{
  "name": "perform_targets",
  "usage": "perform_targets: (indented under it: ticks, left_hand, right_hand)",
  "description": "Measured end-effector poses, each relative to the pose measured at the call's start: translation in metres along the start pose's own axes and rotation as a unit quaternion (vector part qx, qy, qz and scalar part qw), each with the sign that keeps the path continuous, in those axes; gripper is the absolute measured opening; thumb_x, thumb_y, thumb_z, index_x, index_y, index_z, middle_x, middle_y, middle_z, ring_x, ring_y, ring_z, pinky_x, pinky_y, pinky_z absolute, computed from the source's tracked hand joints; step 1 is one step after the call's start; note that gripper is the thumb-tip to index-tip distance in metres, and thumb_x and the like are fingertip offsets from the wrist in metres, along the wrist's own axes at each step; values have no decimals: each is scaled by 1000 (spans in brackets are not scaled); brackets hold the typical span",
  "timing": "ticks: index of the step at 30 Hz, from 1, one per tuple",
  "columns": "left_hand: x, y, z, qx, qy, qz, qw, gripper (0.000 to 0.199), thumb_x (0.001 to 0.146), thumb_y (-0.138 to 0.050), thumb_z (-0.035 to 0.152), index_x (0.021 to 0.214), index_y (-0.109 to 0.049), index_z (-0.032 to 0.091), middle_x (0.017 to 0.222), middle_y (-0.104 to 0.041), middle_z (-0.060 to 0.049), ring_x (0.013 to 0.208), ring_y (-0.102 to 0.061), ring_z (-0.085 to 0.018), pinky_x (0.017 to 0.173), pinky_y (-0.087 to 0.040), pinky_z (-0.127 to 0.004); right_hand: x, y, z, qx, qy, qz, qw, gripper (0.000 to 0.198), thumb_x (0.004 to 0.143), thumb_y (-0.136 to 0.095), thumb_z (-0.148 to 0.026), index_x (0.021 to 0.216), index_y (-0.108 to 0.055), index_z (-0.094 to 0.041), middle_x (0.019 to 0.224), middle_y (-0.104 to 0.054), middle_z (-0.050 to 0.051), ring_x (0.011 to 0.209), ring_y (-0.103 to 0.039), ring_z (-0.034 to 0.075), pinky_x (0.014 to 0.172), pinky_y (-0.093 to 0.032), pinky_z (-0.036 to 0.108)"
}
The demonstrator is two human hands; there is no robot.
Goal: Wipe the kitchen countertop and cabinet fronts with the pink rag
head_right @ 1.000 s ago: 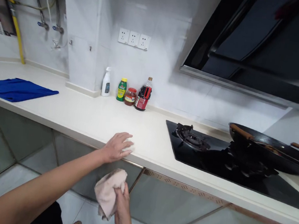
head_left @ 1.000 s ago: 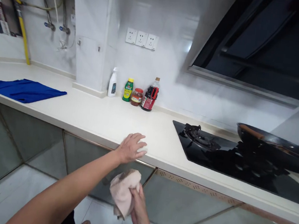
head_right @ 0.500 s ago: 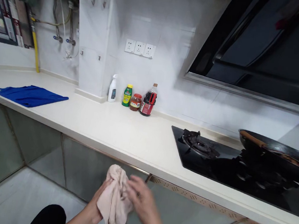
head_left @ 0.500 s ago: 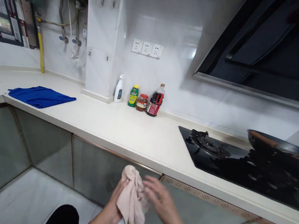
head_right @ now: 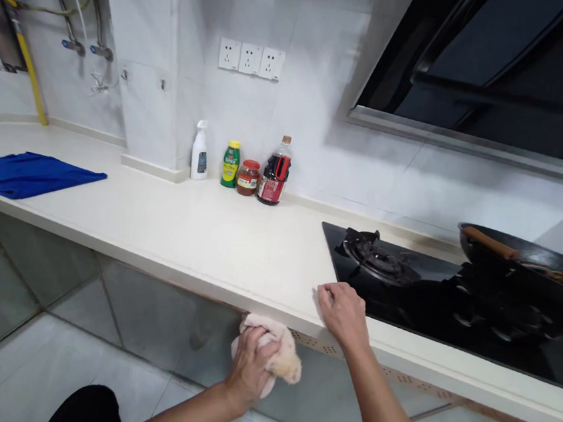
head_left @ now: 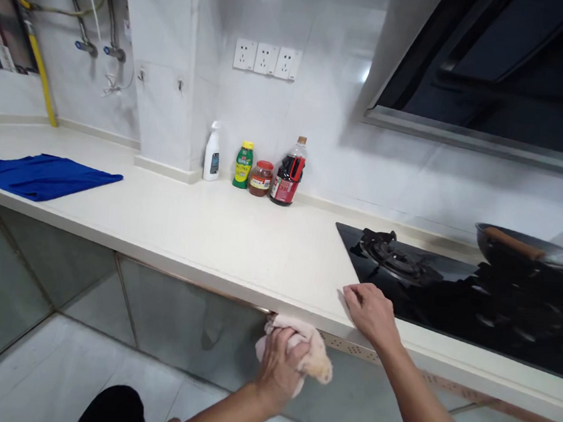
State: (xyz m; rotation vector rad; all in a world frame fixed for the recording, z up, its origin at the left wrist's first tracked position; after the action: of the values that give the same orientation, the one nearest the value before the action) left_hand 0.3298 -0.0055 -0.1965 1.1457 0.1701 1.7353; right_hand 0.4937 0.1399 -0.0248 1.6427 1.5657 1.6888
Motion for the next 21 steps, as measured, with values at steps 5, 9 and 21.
perform_targets:
  ticks: [5, 9, 21]
  left_hand:
    - [16, -54, -3, 132, 18, 21, 991, 41, 90, -65, 25, 127, -66, 42, 117, -56, -14, 117, -53, -36, 98, -46, -67]
    - [6, -33, -26, 164, -65, 15, 984, 37, 94, -62, 32, 128, -65, 46, 116, -59, -12, 122, -51, -34, 103, -44, -61]
    - [-21, 193, -152, 209, 60, 110, 970, 27, 84, -65, 36, 108, -66, 26, 113, -57, -13, 111, -56, -31, 102, -47, -54]
  right_hand:
    - [2, 4, 15, 5, -15, 16, 1000, 41, 92, -40, -46, 85, -71, -20, 99, -70, 11, 97, -61, 26, 89, -43, 38]
    - [1, 0, 27, 28, -21, 20, 999, 41, 88, -43, -50, 84, -72, -21, 99, -71, 11, 92, -63, 26, 85, -46, 38]
    - [6, -23, 69, 94, -48, 27, 994, 24, 71, -59, -56, 71, -71, -35, 100, -73, 17, 86, -64, 33, 72, -40, 51]
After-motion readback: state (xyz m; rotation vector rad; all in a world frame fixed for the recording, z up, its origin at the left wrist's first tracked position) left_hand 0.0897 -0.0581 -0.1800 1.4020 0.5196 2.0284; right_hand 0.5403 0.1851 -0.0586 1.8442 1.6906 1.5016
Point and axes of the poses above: each hand's wrist, its own x-axis towards the middle knuckle, its own y-axis out of the back of the hand, z = x × y, the point moved 3 cm from there along x, towards the middle knuckle
